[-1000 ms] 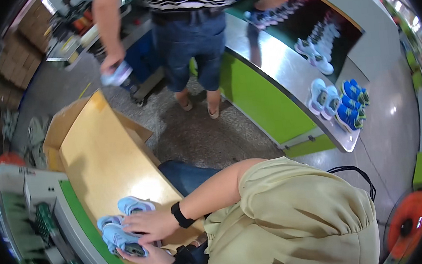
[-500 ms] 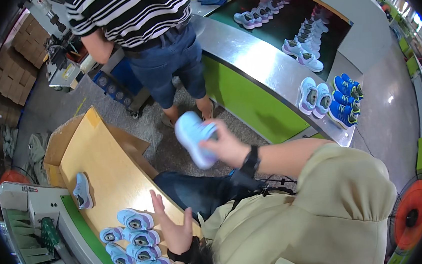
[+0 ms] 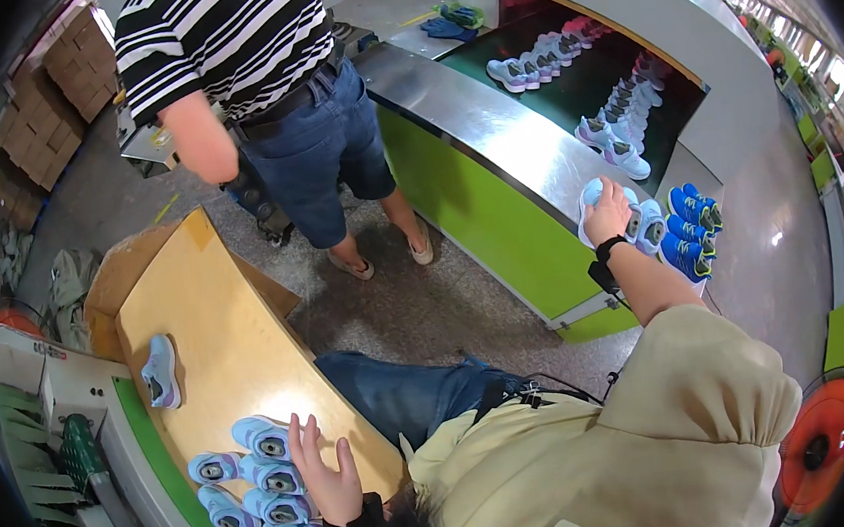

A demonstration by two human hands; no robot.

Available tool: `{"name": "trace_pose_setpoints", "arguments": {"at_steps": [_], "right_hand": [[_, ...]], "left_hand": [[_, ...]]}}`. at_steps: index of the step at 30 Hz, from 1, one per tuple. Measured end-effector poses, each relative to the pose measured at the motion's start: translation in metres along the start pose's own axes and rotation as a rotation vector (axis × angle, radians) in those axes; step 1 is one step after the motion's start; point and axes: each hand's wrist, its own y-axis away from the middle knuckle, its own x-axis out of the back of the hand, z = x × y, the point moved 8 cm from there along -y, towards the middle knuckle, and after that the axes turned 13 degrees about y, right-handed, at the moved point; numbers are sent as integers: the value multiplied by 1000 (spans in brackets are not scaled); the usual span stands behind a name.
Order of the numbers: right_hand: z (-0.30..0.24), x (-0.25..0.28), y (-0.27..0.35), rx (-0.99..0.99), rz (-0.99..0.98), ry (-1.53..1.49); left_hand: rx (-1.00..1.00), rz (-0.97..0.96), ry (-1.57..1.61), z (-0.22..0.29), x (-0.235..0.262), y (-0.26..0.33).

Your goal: The person picks up light blue sneakers from a conveyor belt and arranges them in rows on a wooden table. The person handles the shoes one by one, placing them next to existing pairs to form a growing stack of footwear.

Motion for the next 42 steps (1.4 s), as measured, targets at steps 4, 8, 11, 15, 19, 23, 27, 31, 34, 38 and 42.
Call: {"name": "trace_pose_setpoints", "arguments": {"at_steps": [4, 8, 11, 15, 19, 23, 27, 31, 34, 38, 42], "right_hand": [[-17, -13, -23, 153, -197, 232], [-75, -36, -12, 477, -137, 232], [-196, -29, 33, 797, -56, -20], [-422, 51, 145, 1281, -59, -548], [-625, 149, 275, 1584, -233, -812], [-788, 224, 383, 1419, -633, -1076], [-870, 189, 442, 1329, -823, -718], [-852, 179, 436, 1270, -906, -939], [-793, 161, 405, 1408, -1478, -1063], [-637, 186, 342, 1744, -1064, -923], [-507, 154, 310, 1263, -1546, -1213]], "left_hand": [[-32, 112, -37, -3, 28, 16], [-32, 263, -219, 1, 70, 25], [0, 407, -421, -10, 101, 33], [272, 517, -566, -48, 138, 74], [446, 475, -656, -68, 131, 100], [444, 480, -707, -73, 122, 104], [409, 478, -713, -71, 125, 85], [414, 492, -716, -72, 127, 86], [415, 478, -718, -75, 126, 87], [425, 488, -744, -75, 123, 96], [391, 440, -747, -72, 120, 80]]}}
